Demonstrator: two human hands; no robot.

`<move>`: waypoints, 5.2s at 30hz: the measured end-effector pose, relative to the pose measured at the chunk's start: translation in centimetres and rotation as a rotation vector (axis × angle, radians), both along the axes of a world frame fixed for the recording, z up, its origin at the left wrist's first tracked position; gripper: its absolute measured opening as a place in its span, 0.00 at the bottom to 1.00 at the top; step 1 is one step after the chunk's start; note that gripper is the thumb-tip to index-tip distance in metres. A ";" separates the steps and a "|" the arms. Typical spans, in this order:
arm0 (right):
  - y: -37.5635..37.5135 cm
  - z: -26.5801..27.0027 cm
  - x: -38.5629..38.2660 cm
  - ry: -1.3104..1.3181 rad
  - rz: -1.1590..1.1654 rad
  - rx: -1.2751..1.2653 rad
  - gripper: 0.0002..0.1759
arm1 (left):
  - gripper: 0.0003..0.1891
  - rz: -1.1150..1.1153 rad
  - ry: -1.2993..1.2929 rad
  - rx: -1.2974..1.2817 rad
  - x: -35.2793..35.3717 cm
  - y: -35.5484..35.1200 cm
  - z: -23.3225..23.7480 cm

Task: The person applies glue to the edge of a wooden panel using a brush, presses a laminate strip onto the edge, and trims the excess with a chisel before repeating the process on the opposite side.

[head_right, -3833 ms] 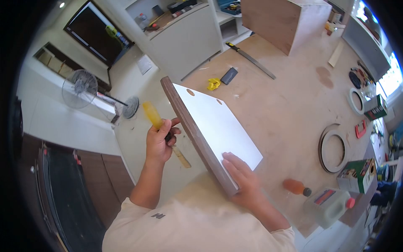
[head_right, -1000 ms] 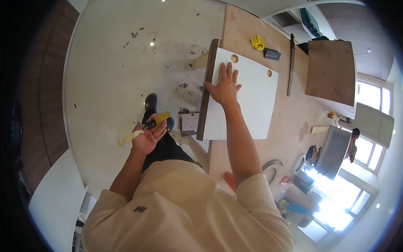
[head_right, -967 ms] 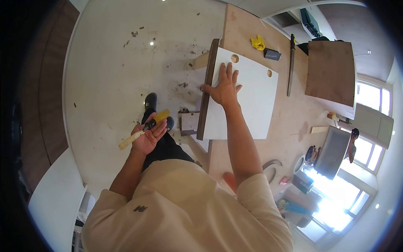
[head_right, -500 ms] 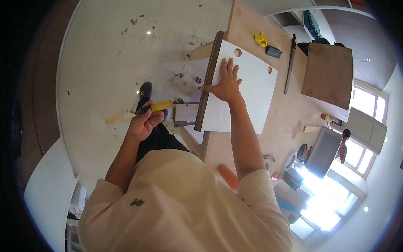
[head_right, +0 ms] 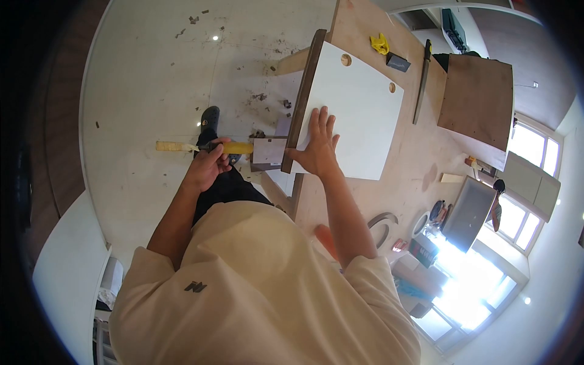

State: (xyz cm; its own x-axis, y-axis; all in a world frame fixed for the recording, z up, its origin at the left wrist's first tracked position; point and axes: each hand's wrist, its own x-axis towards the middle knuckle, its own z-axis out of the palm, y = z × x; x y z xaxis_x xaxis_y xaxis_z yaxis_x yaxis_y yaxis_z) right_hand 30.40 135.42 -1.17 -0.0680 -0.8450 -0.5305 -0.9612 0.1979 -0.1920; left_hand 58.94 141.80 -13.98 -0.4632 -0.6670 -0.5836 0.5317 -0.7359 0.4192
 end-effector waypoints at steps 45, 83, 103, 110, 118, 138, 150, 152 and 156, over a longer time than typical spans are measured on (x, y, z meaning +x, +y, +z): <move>-13.3 -3.7 -1.7 0.064 0.086 -0.663 0.41 | 0.21 0.096 0.013 -0.098 -2.4 -4.0 2.3; -19.2 -5.2 -3.7 0.025 -0.027 -0.683 0.32 | 0.18 0.346 -0.364 -0.696 -14.9 -19.3 4.5; -19.2 -5.5 -3.9 -0.008 -0.015 -0.722 0.29 | 0.18 0.393 -0.477 -0.737 -15.2 -19.0 4.8; -19.1 -5.9 -4.2 -0.020 -0.004 -0.730 0.28 | 0.19 0.336 -0.535 -0.771 -14.7 -19.0 4.2; -19.0 -5.8 -4.2 -0.023 0.008 -0.739 0.27 | 0.17 0.300 -0.613 -0.777 -14.4 -19.7 3.6; -19.0 -5.0 -3.8 0.020 0.019 -0.672 0.34 | 0.17 0.498 -0.383 -0.714 -12.3 -20.4 5.3; -19.2 -5.3 -3.8 0.044 -0.007 -0.670 0.36 | 0.14 0.611 -0.446 -0.795 -13.8 -18.7 5.9; -19.0 -5.4 -3.8 0.034 -0.014 -0.662 0.36 | 0.14 0.635 -0.526 -0.844 -14.2 -18.4 6.1; -19.2 -5.3 -3.8 0.039 0.007 -0.696 0.36 | 0.14 0.423 -0.544 -0.770 -13.5 -17.4 6.4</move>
State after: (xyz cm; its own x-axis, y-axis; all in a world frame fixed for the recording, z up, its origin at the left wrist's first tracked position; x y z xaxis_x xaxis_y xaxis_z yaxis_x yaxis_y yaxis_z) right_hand 26.62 116.22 -6.45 -0.0688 -0.9881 0.1375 -0.9708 0.0345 -0.2375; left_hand 45.44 124.37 -7.60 0.0953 -0.9954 0.0105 0.2818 0.0371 0.9588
